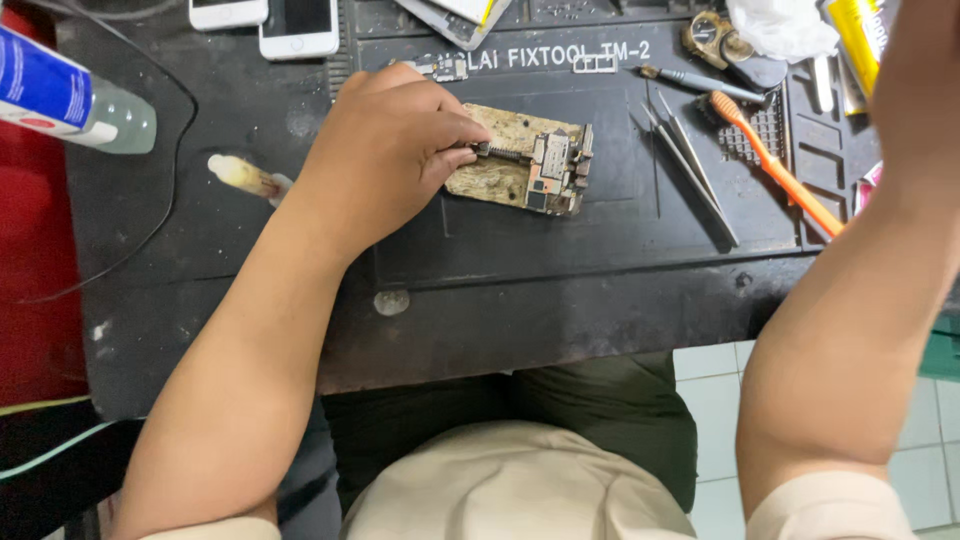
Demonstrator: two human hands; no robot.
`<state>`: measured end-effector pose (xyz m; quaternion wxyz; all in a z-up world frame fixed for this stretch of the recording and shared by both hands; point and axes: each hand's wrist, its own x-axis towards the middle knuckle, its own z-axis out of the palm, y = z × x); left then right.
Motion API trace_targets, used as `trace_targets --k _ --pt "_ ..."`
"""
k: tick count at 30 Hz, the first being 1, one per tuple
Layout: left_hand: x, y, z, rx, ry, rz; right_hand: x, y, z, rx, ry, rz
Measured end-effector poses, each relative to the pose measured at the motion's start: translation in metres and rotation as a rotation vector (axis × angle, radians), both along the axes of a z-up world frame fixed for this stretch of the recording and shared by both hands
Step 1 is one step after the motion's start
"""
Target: The person works on a small electronic circuit board, using tweezers to place a small component onto the board. They then use a soldering iron to solder the component in place.
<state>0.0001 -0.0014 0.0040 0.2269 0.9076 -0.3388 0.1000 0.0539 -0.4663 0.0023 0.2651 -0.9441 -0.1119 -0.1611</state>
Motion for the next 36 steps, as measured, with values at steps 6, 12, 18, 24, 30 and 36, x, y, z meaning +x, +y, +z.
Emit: trace_targets --k 6,12,18,24,30,36 --pt "0.006 -0.005 -0.007 0.0 -0.245 0.072 -0.004 0.031 0.006 0.212 -0.188 0.091" --pt "0.004 -0.004 0.002 -0.006 -0.25 0.067 -0.012 0.047 0.019 0.227 -0.154 0.155" --pt "-0.016 -0.015 0.038 -0.202 -0.245 -0.011 0.004 0.052 0.023 -0.037 -0.31 0.173" --pt "-0.052 -0.037 0.067 -0.18 -0.453 -0.119 0.007 0.069 0.022 -0.04 -0.374 0.324" --pt "-0.111 -0.036 0.073 -0.414 -0.387 0.021 0.011 0.067 0.018 -0.092 -0.398 0.291" --pt "-0.16 0.006 0.033 -0.455 -0.286 0.65 0.014 0.069 0.013 0.006 -0.328 0.421"
